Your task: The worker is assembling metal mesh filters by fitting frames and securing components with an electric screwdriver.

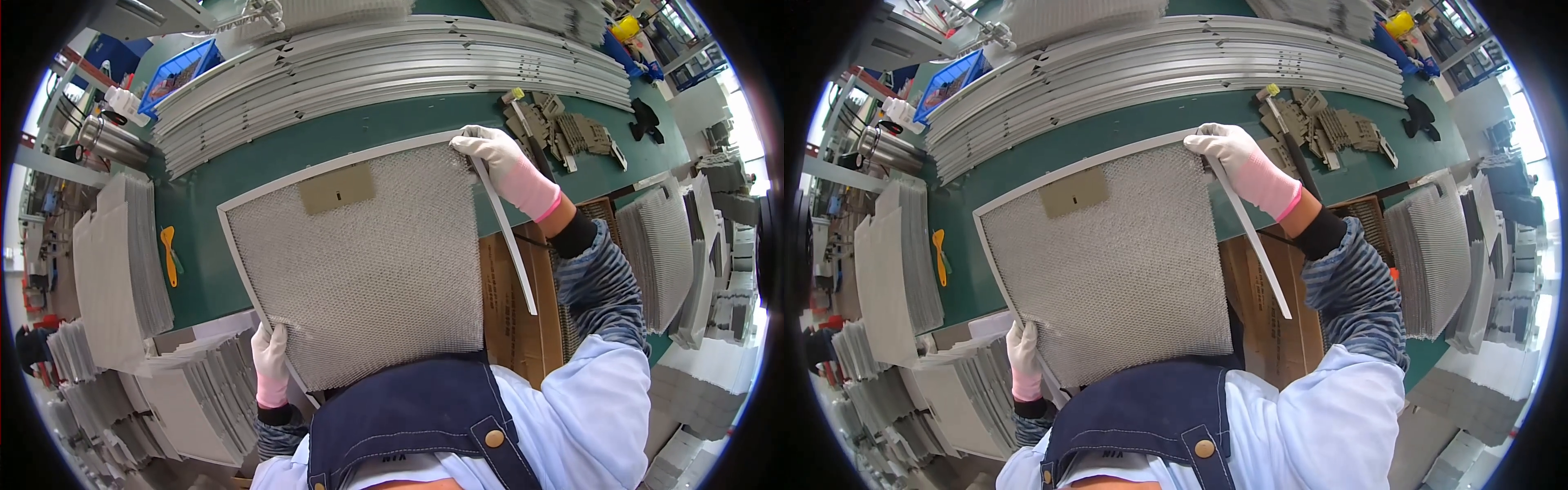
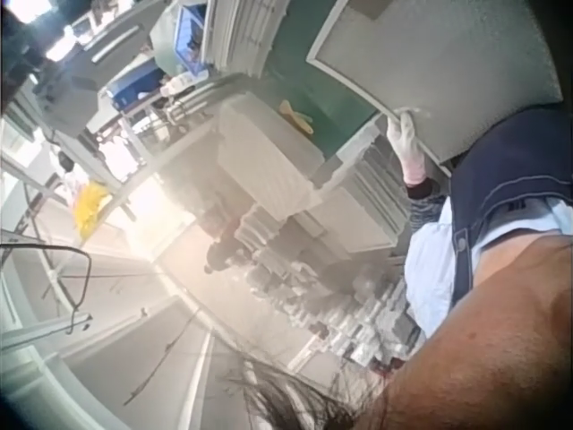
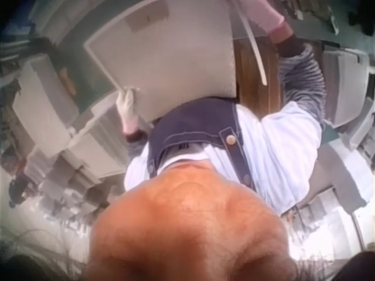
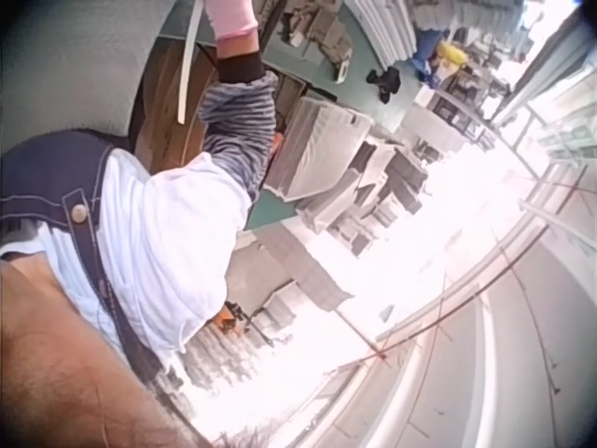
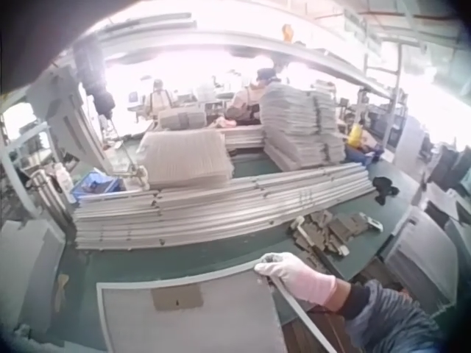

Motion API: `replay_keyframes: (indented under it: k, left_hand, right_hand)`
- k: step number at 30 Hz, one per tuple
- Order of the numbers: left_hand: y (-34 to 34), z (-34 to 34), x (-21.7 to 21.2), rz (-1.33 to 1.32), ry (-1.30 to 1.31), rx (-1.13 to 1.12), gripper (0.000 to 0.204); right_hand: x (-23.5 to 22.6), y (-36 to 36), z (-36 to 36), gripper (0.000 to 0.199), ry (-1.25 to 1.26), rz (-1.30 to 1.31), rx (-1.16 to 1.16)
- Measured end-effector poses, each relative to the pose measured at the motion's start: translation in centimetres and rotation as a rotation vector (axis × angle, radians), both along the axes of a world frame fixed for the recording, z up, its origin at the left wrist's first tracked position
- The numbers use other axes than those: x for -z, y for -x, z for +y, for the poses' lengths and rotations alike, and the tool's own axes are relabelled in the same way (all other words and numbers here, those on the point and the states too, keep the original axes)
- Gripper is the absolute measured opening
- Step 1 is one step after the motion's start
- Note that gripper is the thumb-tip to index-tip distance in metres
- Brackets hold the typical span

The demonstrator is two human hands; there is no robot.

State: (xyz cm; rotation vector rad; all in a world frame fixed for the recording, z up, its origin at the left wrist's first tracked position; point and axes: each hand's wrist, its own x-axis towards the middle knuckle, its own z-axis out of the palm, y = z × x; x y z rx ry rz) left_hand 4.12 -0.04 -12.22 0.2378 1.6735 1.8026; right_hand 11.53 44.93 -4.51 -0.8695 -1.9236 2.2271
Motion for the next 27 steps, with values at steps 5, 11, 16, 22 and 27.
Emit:
replay_keyframes:
  k: [5, 11, 16, 22, 27]
  left_hand:
    - [0.1, 0.3, 0.0, -0.013, -0.029, 0.019, 0.036]
    - [0.5, 0.4, 0.6, -0.106, 0.004, -0.017, 0.037]
    - [1.2, 0.2, 1.8, -0.147, 0.098, -0.024, 0.039]
    - [1.4, -0.3, 2.7, -0.170, 0.173, -0.050, 0.039]
    - [1.9, 0.5, 2.3, -0.221, 0.148, -0.066, 0.038]
  right_hand:
    - [0.2, -0.8, 1.9, 0.011, 0.112, 0.035, -0.111]
    - [3.6, 1.0, -0.2, 0.019, -0.065, 0.144, 0.041]
    - [7.6, 2.6, 0.5, 0.027, -0.141, 0.122, -0.066]
    - [7.5, 4.4, -0.3, 0.027, -0.217, -0.039, -0.064]
    - [8.1, 4.3, -0.9, 0.026, -0.108, 0.019, 0.084]
